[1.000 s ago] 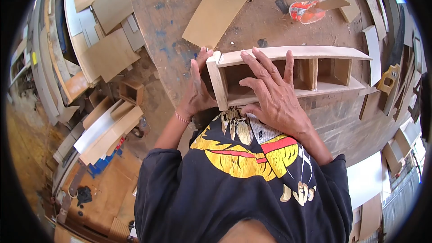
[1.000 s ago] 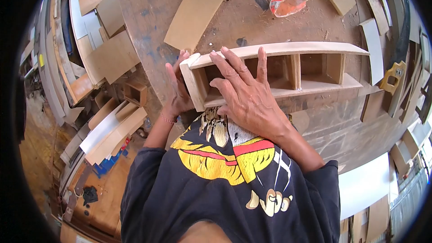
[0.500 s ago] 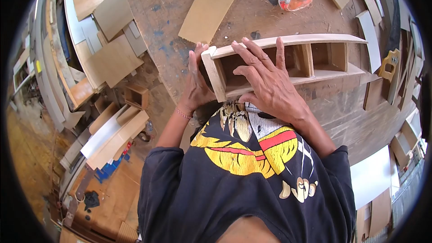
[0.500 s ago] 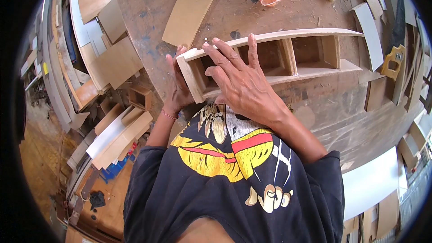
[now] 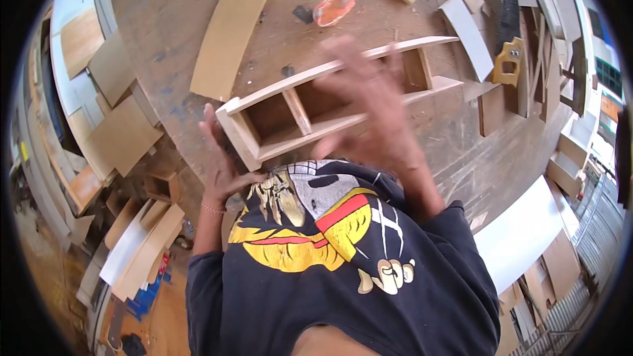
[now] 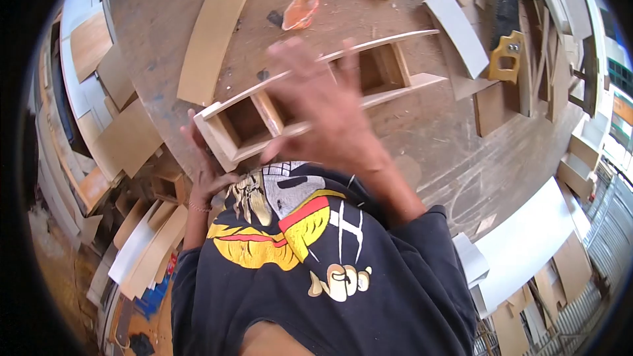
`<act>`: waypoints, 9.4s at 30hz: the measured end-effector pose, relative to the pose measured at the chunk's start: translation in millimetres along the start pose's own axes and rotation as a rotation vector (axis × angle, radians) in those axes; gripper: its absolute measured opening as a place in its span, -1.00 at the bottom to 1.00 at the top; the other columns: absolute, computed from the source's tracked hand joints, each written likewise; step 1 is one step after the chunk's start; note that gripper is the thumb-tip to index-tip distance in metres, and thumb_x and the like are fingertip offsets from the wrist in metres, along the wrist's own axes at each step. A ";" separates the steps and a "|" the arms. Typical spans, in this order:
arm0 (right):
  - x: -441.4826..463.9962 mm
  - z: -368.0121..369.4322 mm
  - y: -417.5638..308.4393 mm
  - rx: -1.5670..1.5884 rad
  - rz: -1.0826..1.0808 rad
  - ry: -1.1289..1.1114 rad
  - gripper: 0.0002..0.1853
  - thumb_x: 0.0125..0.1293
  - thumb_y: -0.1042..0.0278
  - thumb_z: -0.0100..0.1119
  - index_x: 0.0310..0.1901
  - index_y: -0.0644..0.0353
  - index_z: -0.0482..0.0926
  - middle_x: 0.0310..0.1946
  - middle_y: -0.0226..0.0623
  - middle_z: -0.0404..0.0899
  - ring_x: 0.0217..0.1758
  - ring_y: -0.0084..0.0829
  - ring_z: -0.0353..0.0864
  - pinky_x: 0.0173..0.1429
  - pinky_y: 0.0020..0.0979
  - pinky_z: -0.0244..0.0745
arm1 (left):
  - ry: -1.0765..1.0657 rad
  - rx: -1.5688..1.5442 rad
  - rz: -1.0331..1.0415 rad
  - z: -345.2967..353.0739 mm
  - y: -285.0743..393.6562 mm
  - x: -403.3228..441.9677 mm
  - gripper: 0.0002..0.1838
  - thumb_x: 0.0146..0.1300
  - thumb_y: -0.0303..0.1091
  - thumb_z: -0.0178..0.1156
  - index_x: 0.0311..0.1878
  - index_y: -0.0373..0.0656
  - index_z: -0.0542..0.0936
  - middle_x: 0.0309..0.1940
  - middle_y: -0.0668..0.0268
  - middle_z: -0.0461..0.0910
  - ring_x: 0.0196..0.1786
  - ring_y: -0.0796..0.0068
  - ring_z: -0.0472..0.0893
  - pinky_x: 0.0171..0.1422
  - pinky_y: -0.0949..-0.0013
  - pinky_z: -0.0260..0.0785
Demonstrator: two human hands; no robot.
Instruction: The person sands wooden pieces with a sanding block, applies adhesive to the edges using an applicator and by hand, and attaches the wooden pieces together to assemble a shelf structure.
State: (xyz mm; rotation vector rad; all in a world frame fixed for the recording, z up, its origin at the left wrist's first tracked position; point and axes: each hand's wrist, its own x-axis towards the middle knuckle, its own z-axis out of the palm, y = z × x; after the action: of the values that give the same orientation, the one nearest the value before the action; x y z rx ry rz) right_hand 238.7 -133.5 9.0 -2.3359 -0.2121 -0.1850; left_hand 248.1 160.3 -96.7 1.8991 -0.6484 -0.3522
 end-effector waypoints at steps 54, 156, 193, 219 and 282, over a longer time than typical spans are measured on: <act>-56.1 -63.6 190.4 0.910 0.354 0.075 0.11 0.08 -0.62 -0.69 0.42 0.25 -0.09 0.44 -0.15 -0.06 0.52 -0.33 -0.19 0.53 -0.35 -0.49 | 0.413 -0.698 -0.279 44.3 26.8 29.8 -0.40 0.49 -0.12 -0.35 0.45 -0.23 -0.14 0.47 0.33 -0.10 0.49 0.51 -0.11 0.52 0.41 -0.35; -53.9 -45.1 207.0 0.945 0.185 0.282 0.15 0.10 -0.62 -0.53 0.28 0.50 0.13 0.27 0.14 0.21 0.39 -0.10 0.14 0.49 -0.17 -0.15 | 0.798 0.536 -0.267 120.9 72.3 -1.7 -0.22 0.15 -0.29 0.28 0.36 -0.27 0.10 0.36 -0.13 0.02 0.42 -0.05 0.07 0.44 0.11 -0.01; -57.3 -53.1 212.0 0.940 0.223 0.168 0.18 0.06 -0.64 -0.69 0.37 0.40 -0.03 0.38 0.02 0.05 0.49 -0.24 -0.08 0.53 -0.26 -0.33 | 0.477 0.484 -0.263 28.1 70.9 57.0 -0.60 0.16 -0.51 0.13 0.12 -0.18 0.49 0.17 0.18 0.44 0.22 0.25 0.43 0.27 0.28 0.29; -55.0 -56.1 205.8 0.911 0.211 0.129 0.18 0.05 -0.65 -0.59 0.38 0.41 -0.07 0.39 0.04 0.00 0.50 -0.24 -0.09 0.54 -0.29 -0.34 | 0.547 0.398 -0.291 36.5 62.9 56.9 -0.72 0.23 -0.53 0.09 0.01 -0.28 0.55 0.06 0.21 0.51 0.01 0.35 0.56 -0.05 0.41 0.47; -23.8 -80.8 191.8 0.285 0.388 0.016 -0.11 0.20 -0.53 -0.44 0.34 0.02 0.22 0.25 -0.21 0.36 0.41 -0.17 0.15 0.44 -0.08 0.01 | 0.275 0.869 -0.788 105.9 103.3 109.5 -0.75 0.00 -0.25 0.32 -0.47 -0.30 0.64 -0.51 -0.04 0.61 -0.36 0.03 0.65 -0.21 0.13 0.50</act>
State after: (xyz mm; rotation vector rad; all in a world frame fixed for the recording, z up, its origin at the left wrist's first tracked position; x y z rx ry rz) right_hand 249.9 -326.2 -72.4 -2.0439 0.2120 0.0183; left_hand 253.5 -14.8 -40.0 2.9395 0.2336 -0.3038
